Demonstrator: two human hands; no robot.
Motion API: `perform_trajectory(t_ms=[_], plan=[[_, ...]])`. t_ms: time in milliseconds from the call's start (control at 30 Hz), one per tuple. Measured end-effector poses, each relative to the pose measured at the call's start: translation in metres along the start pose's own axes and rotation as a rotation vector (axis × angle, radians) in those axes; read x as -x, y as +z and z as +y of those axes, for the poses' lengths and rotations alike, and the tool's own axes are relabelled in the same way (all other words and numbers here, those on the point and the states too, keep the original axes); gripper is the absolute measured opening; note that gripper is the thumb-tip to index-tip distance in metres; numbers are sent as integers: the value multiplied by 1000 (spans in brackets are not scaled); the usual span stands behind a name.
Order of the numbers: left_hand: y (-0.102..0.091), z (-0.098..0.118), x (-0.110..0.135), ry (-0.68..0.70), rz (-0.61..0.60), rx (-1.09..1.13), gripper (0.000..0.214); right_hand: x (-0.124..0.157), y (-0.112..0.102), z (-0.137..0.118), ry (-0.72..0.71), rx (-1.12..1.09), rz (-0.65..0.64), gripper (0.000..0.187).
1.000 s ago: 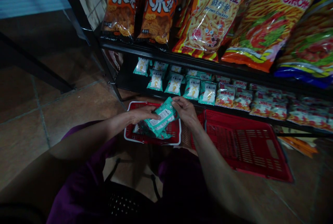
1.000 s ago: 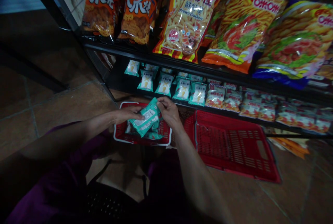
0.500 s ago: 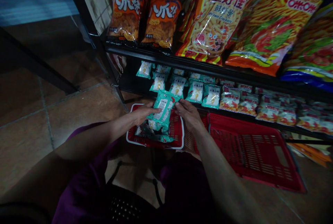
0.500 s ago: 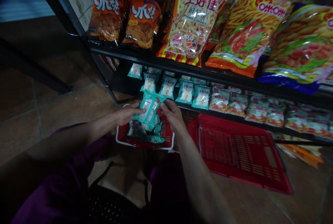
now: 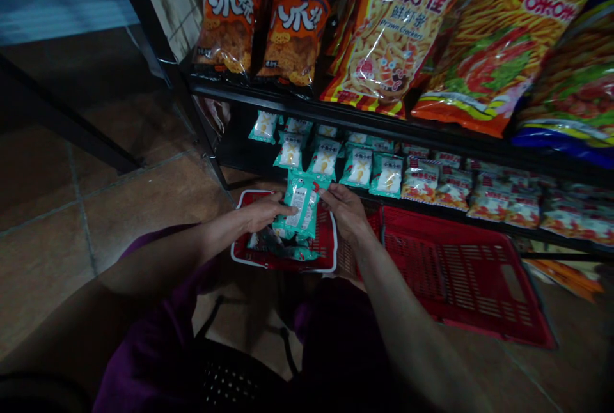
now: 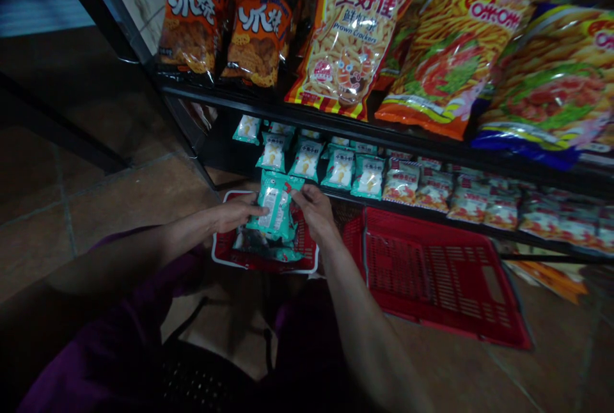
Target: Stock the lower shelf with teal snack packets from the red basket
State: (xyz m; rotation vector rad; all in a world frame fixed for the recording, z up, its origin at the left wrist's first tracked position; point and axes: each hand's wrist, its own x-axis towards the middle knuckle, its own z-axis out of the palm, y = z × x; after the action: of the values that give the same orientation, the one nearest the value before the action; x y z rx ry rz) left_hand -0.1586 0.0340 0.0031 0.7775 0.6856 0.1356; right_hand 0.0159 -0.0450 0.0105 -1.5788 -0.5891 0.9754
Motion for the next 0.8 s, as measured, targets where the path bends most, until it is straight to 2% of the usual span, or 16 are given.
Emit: perform_trajectory(t_ms=[200,400,500,633,800], plan=[[2,1,2,4,-25,-3,45,-1,2,0,-8,-24,58,39],[1,0,-1,28,52,20,43,-2,3,3,-24,10,94,45],[0,0,-3,49,49,44,42,-3,2,6,-112,122,93,44],[-3,-1,-4,74,6,49,39,-3,3,8,-259,200,81,35],[-4,-1,-6,94,37,27,40,3,7,7,-330,278,22,22]])
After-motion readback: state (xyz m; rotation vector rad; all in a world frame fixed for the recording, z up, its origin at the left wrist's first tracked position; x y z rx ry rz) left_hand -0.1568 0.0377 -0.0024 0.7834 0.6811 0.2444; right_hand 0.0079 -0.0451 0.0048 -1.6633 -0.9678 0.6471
